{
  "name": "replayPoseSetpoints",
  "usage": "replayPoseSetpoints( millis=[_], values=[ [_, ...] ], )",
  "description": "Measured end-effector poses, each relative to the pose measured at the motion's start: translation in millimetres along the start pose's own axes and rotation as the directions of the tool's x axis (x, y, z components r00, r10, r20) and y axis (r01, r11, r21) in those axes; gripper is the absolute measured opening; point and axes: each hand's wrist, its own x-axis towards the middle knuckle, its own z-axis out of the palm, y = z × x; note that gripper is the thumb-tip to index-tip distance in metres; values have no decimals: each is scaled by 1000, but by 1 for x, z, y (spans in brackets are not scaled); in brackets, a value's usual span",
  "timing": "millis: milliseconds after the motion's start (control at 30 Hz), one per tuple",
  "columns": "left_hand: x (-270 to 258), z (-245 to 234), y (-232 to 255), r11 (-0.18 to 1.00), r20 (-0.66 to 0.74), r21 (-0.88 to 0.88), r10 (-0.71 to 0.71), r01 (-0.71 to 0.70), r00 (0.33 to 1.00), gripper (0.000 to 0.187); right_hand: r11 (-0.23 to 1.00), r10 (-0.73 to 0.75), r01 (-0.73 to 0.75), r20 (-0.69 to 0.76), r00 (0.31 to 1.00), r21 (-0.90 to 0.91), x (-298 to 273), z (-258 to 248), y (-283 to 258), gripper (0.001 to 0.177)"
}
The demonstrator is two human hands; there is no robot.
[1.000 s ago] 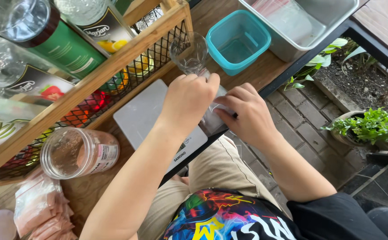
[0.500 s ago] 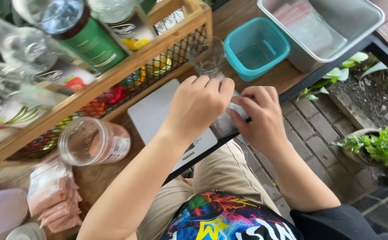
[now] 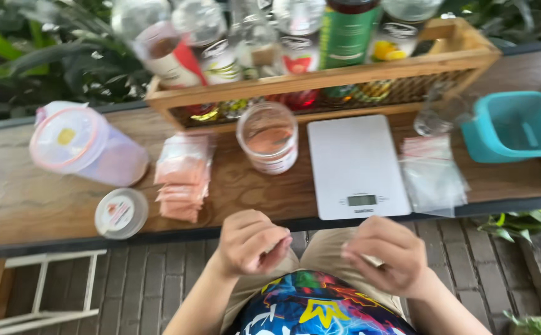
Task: The person scoops pink Himalayan salt from a large container using a small spoon and pours it into small plastic bags. They place the bags on a digital scale to measure the weight, then seal the bags and set them aside.
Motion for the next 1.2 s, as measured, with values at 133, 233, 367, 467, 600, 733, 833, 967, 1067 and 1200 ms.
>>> replayPoseSetpoints(
  millis=[133,233,367,467,600,733,833,967,1067,1200],
  values=[
    [-36,-5,6,996,-27,-43,-81,79,996,16,989,31,-46,101,994,141,22,39,-11,11],
    [-48,-10,1,988,-28,-97,-123,120,992,13,982,18,-48,158,987,185,36,59,-19,9],
    [-44,-34,-12,990,-49,82,-111,115,993,8,983,45,-83,221,974,165,40,76,-22,7],
    [-32,-66,-27,870,-108,424,-227,252,968,9,984,64,-99,223,973,149,47,86,-27,7],
    [-38,-95,-66,353,-264,770,-582,531,769,34,979,118,-155,252,960,133,48,100,-26,6],
    [-51,-103,-101,106,-338,802,-730,587,594,63,978,98,-150,318,943,145,52,111,-26,6],
    [-53,-107,-107,112,-250,792,-838,601,485,46,973,123,-180,338,933,142,56,114,-28,5],
    [-49,-108,-102,192,-268,763,-775,617,572,45,976,108,-165,333,937,145,59,112,-27,6],
    [-47,-111,-94,360,-283,524,-781,772,556,45,977,121,-169,317,941,129,63,107,-26,7],
    [-34,-117,-67,645,-270,146,-704,750,657,12,963,215,-250,266,940,105,70,102,-24,9]
  ],
)
